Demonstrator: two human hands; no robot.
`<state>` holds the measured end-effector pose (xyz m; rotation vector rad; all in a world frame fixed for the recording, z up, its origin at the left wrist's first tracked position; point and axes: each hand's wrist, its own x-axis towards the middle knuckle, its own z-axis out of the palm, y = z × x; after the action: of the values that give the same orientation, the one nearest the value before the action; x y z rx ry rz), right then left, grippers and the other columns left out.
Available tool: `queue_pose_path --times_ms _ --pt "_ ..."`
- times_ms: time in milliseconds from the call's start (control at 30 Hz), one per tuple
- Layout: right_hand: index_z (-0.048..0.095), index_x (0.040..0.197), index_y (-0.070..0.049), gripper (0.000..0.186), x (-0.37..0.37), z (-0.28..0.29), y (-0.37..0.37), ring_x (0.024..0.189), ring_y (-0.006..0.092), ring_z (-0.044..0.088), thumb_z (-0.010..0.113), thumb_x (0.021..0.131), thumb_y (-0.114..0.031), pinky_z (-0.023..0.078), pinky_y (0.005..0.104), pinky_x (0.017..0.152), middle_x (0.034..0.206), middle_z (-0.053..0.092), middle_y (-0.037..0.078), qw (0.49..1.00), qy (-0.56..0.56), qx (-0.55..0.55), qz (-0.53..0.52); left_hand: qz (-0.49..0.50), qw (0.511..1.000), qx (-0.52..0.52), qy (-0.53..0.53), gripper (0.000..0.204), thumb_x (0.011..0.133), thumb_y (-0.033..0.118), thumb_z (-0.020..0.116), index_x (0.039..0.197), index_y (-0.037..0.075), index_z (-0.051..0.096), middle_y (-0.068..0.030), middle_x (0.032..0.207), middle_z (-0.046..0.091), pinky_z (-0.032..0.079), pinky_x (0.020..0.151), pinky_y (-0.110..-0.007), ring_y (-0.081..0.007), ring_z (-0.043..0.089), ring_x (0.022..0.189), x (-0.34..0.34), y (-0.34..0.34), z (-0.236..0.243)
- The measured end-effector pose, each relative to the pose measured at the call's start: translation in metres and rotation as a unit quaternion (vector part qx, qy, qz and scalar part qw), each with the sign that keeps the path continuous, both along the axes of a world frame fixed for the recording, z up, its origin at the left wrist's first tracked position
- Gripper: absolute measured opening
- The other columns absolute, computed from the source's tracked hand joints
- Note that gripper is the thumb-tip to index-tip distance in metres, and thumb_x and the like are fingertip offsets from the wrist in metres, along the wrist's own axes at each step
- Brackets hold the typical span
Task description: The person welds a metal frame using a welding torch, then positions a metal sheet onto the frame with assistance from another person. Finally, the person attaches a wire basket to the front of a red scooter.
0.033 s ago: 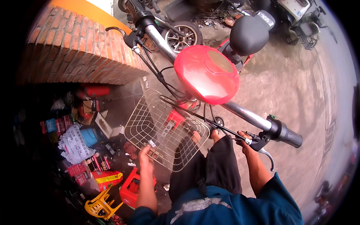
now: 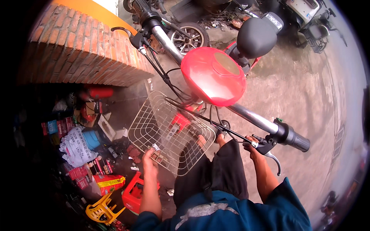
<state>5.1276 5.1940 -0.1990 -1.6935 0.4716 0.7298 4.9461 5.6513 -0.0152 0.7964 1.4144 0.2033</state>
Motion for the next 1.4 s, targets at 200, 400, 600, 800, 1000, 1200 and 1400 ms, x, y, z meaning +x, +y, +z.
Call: queue_pose_path --times_ms 200,400,600,800,1000,1200,1400 --pt "0.06 0.1 -0.008 0.027 0.022 0.067 0.002 0.068 0.0163 0.062 0.062 0.088 -0.032 0.049 0.0292 0.058 0.084 0.064 0.006 0.976 0.196 -0.034 -0.084 0.07 0.993 0.004 -0.093 0.045 0.086 0.043 0.062 0.116 0.011 0.052 -0.0048 0.115 0.058 0.04 0.092 -0.05 -0.0247 0.052 0.109 -0.028 -0.009 0.005" --pt "0.059 0.108 -0.004 0.033 0.03 0.095 -0.007 0.069 0.0178 0.062 0.062 0.087 -0.03 0.049 0.0294 0.06 0.088 0.064 0.009 0.982 0.188 -0.012 0.022 0.203 0.974 0.054 -0.084 0.068 0.083 0.053 0.062 0.128 0.006 0.041 -0.0108 0.117 0.053 0.039 0.093 -0.052 -0.0268 0.048 0.112 -0.087 -0.051 -0.005" --pt "0.058 0.109 -0.004 0.031 0.035 0.104 -0.028 0.067 0.0169 0.06 0.06 0.087 -0.027 0.048 0.0291 0.058 0.084 0.063 0.008 0.98 0.156 -0.083 0.092 0.291 0.956 -0.008 -0.045 0.044 0.084 0.043 0.065 0.108 0.009 0.052 -0.0065 0.095 0.06 0.047 0.078 -0.046 -0.0232 0.058 0.089 -0.181 -0.139 -0.039" --pt "0.058 0.108 -0.003 0.031 0.028 0.091 -0.049 0.063 0.0172 0.059 0.061 0.086 -0.025 0.047 0.0293 0.053 0.081 0.062 0.009 0.977 0.129 -0.1 0.135 0.293 0.956 -0.033 -0.004 0.03 0.084 0.031 0.065 0.104 0.01 0.058 -0.0057 0.092 0.062 0.051 0.069 -0.04 -0.0214 0.061 0.083 -0.248 -0.218 -0.039" --pt "0.06 0.104 -0.004 0.027 -0.019 0.099 0.003 0.061 0.0167 0.058 0.061 0.086 -0.024 0.047 0.0301 0.052 0.078 0.061 0.008 0.955 0.131 -0.096 0.248 0.242 0.961 0.058 0.122 0.033 0.082 0.023 0.067 0.109 0.007 0.059 -0.0048 0.093 0.063 0.05 0.061 -0.033 -0.0177 0.061 0.076 -0.354 -0.306 -0.013" --pt "0.061 0.102 -0.004 0.026 -0.05 0.111 0.075 0.059 0.0131 0.056 0.06 0.086 -0.024 0.043 0.0258 0.049 0.074 0.059 0.004 0.913 0.138 -0.027 0.383 0.412 0.884 0.033 0.219 0.024 0.079 0.015 0.065 0.099 0.005 0.058 -0.0026 0.076 0.059 0.043 0.045 -0.027 -0.0131 0.055 0.056 -0.427 -0.448 -0.004" --pt "0.061 0.107 -0.001 0.033 -0.057 0.116 0.098 0.063 0.0129 0.057 0.062 0.086 -0.026 0.044 0.0265 0.056 0.077 0.062 0.005 0.84 0.101 0.01 0.532 0.504 0.823 -0.053 0.256 0.01 0.078 0.015 0.059 0.071 0.012 0.052 0.0007 0.061 0.048 0.041 0.043 -0.032 -0.0137 0.051 0.048 -0.38 -0.658 -0.038"
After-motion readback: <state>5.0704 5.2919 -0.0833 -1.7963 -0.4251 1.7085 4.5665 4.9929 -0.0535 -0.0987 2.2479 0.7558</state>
